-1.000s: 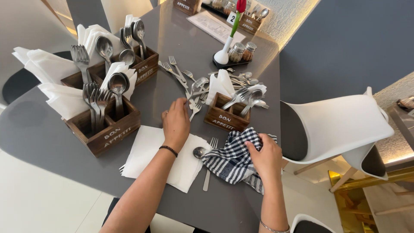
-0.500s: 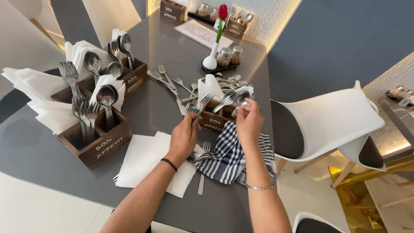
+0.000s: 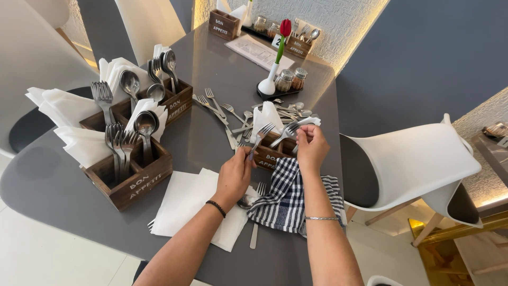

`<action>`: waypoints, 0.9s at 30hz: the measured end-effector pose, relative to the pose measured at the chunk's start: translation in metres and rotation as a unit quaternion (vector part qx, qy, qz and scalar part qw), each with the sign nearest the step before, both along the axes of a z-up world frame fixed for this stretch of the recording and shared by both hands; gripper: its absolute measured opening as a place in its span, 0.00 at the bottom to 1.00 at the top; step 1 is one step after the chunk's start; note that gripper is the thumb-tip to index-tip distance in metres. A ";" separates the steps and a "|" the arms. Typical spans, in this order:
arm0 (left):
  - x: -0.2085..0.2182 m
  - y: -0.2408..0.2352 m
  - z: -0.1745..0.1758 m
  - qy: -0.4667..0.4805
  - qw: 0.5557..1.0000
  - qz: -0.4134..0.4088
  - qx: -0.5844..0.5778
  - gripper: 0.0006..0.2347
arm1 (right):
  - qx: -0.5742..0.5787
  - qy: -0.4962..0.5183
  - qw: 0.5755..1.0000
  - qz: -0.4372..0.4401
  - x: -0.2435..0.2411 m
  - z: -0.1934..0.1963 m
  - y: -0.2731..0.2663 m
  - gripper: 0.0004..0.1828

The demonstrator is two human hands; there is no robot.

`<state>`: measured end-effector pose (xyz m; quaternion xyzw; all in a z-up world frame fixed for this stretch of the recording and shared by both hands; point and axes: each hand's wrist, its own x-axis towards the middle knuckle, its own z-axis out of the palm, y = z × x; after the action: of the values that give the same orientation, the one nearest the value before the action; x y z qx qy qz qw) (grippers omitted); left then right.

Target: Clean cutlery with a small white tissue and place it into wooden holders.

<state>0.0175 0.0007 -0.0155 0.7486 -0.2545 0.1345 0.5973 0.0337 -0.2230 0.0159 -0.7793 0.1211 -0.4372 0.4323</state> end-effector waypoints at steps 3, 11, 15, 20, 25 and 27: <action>-0.002 0.001 0.005 0.008 1.000 -0.005 0.004 0.06 | -0.005 -0.006 1.000 -0.007 -0.002 0.007 0.006 0.04; 0.003 0.000 -0.004 -0.005 1.000 -0.026 -0.002 0.07 | -0.062 -0.003 0.997 -0.049 -0.031 0.009 0.011 0.10; 0.004 -0.002 -0.004 -0.019 0.999 -0.037 0.011 0.09 | -0.202 0.091 0.975 0.006 -0.078 0.013 0.014 0.13; -0.011 -0.002 0.007 0.017 0.994 -0.106 0.034 0.10 | -0.283 0.218 0.934 0.014 -0.118 0.008 0.029 0.20; -0.023 -0.012 0.000 0.111 0.962 -0.248 0.035 0.06 | 0.242 0.122 0.948 0.165 -0.114 -0.034 0.038 0.18; -0.026 -0.013 -0.001 0.118 0.962 -0.245 0.038 0.06 | 0.297 0.082 0.929 0.205 -0.108 -0.052 0.042 0.18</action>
<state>-0.0089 -0.0118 -0.0162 0.6961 -0.3626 -0.1152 0.6089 -0.0745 -0.1810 -0.0359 -0.6561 0.1181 -0.2179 0.7128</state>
